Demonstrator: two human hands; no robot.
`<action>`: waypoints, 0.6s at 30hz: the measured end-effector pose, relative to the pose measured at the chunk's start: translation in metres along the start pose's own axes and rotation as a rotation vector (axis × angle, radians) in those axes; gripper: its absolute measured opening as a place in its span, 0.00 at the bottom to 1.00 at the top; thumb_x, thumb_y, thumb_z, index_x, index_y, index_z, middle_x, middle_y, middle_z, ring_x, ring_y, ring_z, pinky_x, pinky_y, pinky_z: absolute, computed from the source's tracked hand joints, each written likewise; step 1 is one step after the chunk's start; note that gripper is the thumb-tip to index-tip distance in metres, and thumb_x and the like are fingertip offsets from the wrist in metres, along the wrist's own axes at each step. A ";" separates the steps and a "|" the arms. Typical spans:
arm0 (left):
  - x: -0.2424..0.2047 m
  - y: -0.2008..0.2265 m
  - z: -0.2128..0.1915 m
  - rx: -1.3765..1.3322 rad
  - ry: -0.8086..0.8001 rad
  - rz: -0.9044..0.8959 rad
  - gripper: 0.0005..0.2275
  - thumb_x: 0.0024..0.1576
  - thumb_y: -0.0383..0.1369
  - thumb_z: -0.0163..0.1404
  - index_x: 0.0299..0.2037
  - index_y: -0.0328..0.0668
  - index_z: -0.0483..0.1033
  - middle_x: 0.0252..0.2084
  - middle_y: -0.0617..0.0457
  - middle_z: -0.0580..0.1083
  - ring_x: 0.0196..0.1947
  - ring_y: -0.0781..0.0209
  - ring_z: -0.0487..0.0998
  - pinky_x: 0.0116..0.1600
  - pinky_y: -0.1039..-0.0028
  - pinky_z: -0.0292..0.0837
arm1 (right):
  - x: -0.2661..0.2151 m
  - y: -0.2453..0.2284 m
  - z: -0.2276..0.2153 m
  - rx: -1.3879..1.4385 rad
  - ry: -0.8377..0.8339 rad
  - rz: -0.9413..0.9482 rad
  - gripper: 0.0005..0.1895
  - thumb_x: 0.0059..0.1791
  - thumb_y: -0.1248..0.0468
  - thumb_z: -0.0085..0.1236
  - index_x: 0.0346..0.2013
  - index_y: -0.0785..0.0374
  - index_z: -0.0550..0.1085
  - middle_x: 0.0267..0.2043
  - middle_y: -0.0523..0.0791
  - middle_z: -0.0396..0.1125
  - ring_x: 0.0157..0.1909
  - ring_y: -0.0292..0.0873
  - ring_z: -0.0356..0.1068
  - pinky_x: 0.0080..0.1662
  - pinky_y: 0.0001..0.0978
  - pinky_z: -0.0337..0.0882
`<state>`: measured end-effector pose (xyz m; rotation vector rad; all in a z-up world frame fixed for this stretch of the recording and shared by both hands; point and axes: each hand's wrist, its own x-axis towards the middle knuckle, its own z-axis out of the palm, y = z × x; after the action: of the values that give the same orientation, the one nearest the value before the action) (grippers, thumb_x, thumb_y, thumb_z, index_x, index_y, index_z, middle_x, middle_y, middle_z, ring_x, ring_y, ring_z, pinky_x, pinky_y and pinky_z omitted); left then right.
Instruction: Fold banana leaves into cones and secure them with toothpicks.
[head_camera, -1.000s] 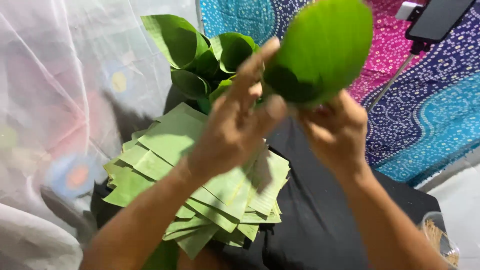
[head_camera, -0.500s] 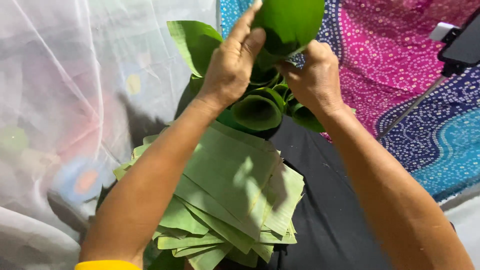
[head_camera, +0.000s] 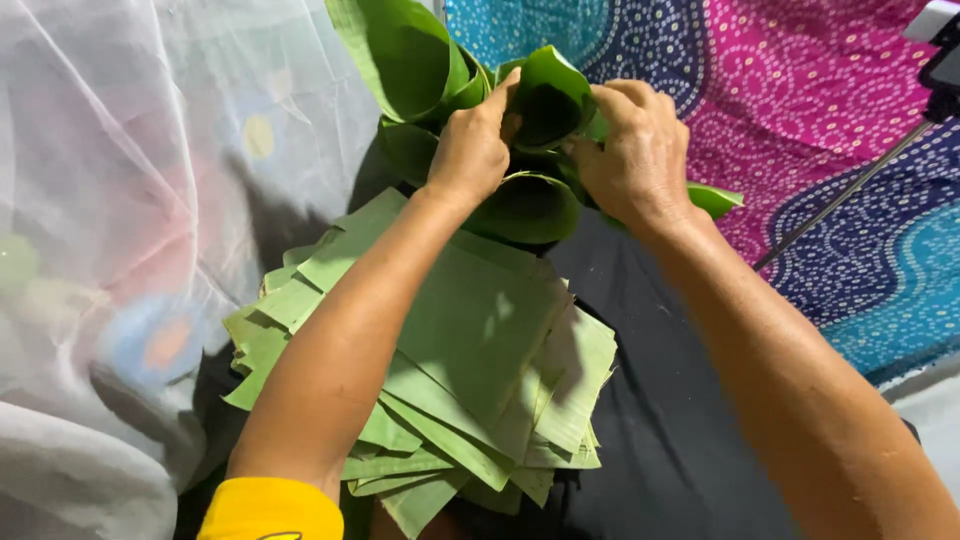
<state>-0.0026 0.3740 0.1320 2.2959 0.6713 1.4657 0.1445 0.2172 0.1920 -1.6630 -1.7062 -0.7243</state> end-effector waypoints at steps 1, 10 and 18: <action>-0.002 0.004 -0.005 0.002 -0.003 -0.005 0.26 0.59 0.22 0.48 0.69 0.50 0.67 0.42 0.33 0.77 0.45 0.32 0.78 0.49 0.49 0.72 | -0.005 -0.003 -0.005 0.004 -0.005 0.002 0.26 0.43 0.63 0.74 0.55 0.60 0.78 0.58 0.51 0.70 0.57 0.58 0.68 0.54 0.51 0.69; -0.077 0.004 -0.078 -0.184 0.302 -0.047 0.11 0.68 0.34 0.52 0.58 0.43 0.78 0.44 0.45 0.83 0.46 0.56 0.87 0.50 0.69 0.80 | -0.136 -0.068 -0.058 0.670 0.177 0.446 0.18 0.49 0.72 0.63 0.53 0.65 0.76 0.55 0.49 0.69 0.46 0.41 0.70 0.48 0.32 0.73; -0.155 -0.150 -0.111 0.507 -0.203 -0.709 0.20 0.63 0.36 0.49 0.66 0.48 0.71 0.48 0.28 0.76 0.51 0.29 0.77 0.57 0.49 0.71 | -0.240 -0.050 0.039 1.226 -0.400 1.259 0.29 0.49 0.62 0.57 0.63 0.69 0.67 0.55 0.47 0.70 0.49 0.43 0.70 0.42 0.41 0.77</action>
<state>-0.1905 0.4158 -0.0154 2.1168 1.7186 0.7746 0.0911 0.0897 -0.0147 -1.4654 -0.6071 1.0791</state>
